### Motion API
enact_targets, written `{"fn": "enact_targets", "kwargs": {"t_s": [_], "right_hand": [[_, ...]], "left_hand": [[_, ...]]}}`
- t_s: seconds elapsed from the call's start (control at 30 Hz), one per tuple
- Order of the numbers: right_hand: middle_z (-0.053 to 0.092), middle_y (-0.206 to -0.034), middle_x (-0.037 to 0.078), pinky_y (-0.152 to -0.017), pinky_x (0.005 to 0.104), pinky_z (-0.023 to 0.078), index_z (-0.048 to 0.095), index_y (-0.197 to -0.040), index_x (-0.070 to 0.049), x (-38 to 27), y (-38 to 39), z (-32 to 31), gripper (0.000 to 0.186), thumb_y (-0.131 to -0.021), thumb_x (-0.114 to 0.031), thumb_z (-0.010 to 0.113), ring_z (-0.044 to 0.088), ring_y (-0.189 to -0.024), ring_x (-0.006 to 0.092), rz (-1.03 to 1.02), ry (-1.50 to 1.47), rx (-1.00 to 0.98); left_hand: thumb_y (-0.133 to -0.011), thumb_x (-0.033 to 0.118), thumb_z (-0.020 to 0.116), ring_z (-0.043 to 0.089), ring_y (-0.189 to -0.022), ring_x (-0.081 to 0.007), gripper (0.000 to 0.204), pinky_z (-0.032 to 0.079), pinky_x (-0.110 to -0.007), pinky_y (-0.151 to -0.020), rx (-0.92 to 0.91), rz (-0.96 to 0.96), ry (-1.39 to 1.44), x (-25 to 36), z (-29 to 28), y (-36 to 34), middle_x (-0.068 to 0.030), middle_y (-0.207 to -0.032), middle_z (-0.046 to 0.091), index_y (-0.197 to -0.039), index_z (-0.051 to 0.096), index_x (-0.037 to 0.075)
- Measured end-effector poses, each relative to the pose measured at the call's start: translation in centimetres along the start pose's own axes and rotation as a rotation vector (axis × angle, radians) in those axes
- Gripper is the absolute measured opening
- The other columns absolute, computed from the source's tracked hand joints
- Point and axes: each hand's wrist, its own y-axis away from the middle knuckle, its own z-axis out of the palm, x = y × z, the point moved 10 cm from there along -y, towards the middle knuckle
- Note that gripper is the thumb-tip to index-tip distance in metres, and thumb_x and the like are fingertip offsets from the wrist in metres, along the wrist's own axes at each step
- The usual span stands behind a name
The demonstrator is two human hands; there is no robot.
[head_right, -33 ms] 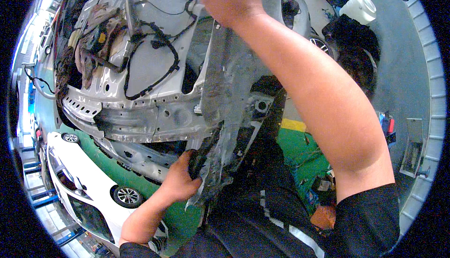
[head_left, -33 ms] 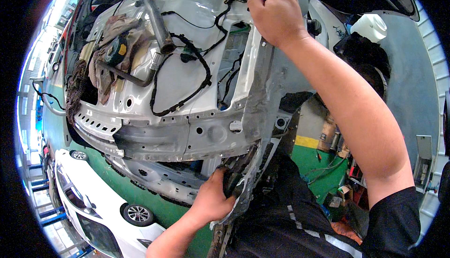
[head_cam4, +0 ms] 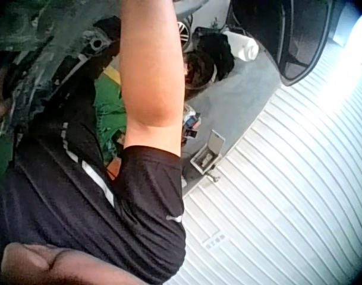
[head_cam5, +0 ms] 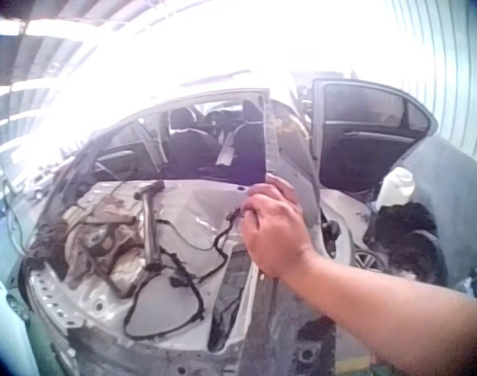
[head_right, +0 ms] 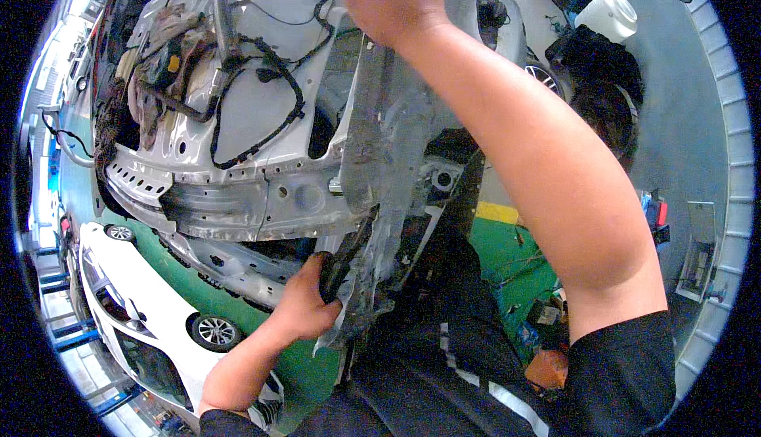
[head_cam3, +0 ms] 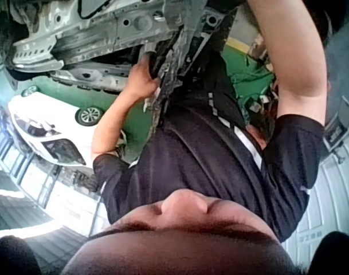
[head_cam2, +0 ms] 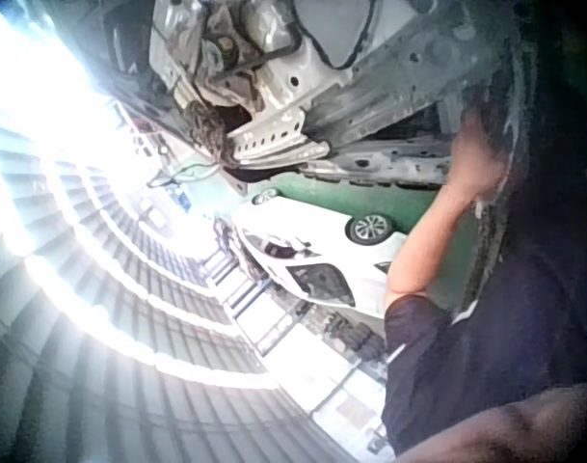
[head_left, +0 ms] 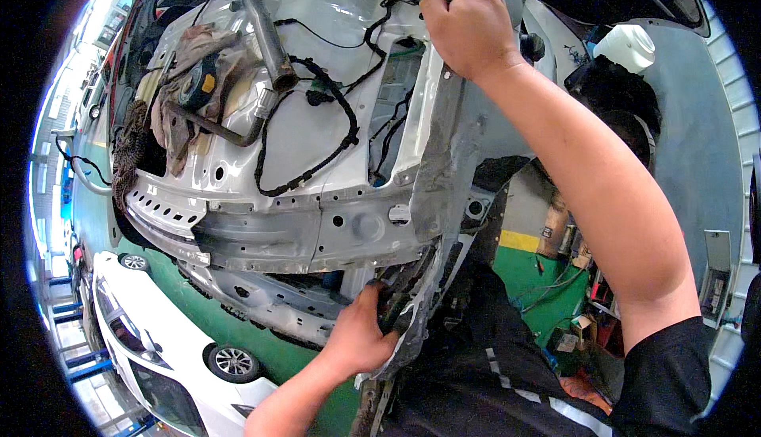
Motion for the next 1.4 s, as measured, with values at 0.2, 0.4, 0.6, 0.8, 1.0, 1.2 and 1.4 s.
{"fn": "enact_targets", "kwargs": {"t_s": [0.2, 0.4, 0.6, 0.8, 1.0, 1.2, 1.4], "right_hand": [[0.068, -0.105, 0.012, -0.114, 0.0421, 0.037, 0.07, -0.084, -0.004, 0.1, 0.1, -0.3, 0.014, -0.084, -0.013, 0.059, 0.057, -0.12, 0.0332, 0.002, 0.033, 0.046], [0.068, -0.107, 0.012, -0.113, 0.0427, 0.038, 0.071, -0.085, -0.005, 0.4, 0.1, 0.0, 0.013, -0.084, -0.012, 0.06, 0.054, -0.124, 0.0349, 0.016, 0.023, 0.022], [0.068, -0.11, 0.012, -0.112, 0.0436, 0.038, 0.071, -0.086, -0.006, 1.0, 0.3, -0.3, 0.013, -0.085, -0.013, 0.06, 0.053, -0.127, 0.0349, 0.06, 0.006, 0.025], [0.067, -0.115, 0.011, -0.111, 0.0457, 0.039, 0.07, -0.087, -0.006, 0.9, 0.5, -0.3, 0.013, -0.085, -0.014, 0.06, 0.051, -0.13, 0.0337, 0.092, 0.026, 0.051], [0.067, -0.118, 0.011, -0.109, 0.0468, 0.04, 0.071, -0.087, -0.007, 1.1, 0.4, -0.3, 0.013, -0.085, -0.014, 0.061, 0.049, -0.132, 0.0326, 0.093, 0.027, 0.033], [0.068, -0.116, 0.01, -0.109, 0.0467, 0.04, 0.071, -0.086, -0.007, 1.2, 0.6, -0.6, 0.012, -0.084, -0.014, 0.062, 0.051, -0.131, 0.033, 0.095, 0.001, 0.057], [0.068, -0.116, 0.011, -0.11, 0.0466, 0.04, 0.071, -0.087, -0.006, 1.5, 0.7, -0.6, 0.013, -0.085, -0.015, 0.062, 0.052, -0.13, 0.0331, 0.112, -0.024, 0.059]], "left_hand": [[-0.071, 0.016, 0.069, 0.061, -0.106, -0.0516, 0.069, 0.049, -0.054, -0.093, -0.073, 0.041, -0.03, 0.7, -0.5, -0.8, -0.0329, -0.112, 0.063, -0.132, 0.045, -0.005], [-0.068, 0.016, 0.07, 0.064, -0.096, -0.043, 0.066, 0.051, -0.047, -0.087, -0.25, -0.054, 0.081, 0.8, -1.2, -0.3, -0.0263, -0.103, 0.062, -0.127, 0.048, -0.003], [-0.069, 0.016, 0.068, 0.064, -0.098, -0.0439, 0.069, 0.051, -0.046, -0.087, -0.284, 0.012, 0.091, 0.6, -1.3, -0.5, -0.0283, -0.104, 0.064, -0.131, 0.046, -0.005], [-0.072, 0.012, 0.065, 0.059, -0.113, -0.0462, 0.068, 0.047, -0.045, -0.099, -0.194, -0.067, 0.063, 1.5, -1.8, 0.1, -0.0306, -0.118, 0.061, -0.134, 0.044, -0.005], [-0.074, 0.009, 0.063, 0.054, -0.122, -0.0481, 0.07, 0.043, -0.047, -0.106, -0.163, -0.099, 0.081, 2.2, -2.1, 0.5, -0.034, -0.129, 0.054, -0.138, 0.04, -0.007], [-0.082, 0.014, 0.068, 0.06, -0.117, -0.0463, 0.065, 0.047, -0.048, -0.101, -0.138, -0.13, -0.002, 2.1, -1.1, 0.4, -0.0304, -0.124, 0.061, -0.139, 0.043, -0.005], [-0.086, 0.017, 0.07, 0.058, -0.122, -0.0462, 0.069, 0.046, -0.046, -0.105, 0.065, -0.072, -0.148, 2.1, -2.4, 2.7, -0.0313, -0.128, 0.06, -0.144, 0.041, -0.006]]}}
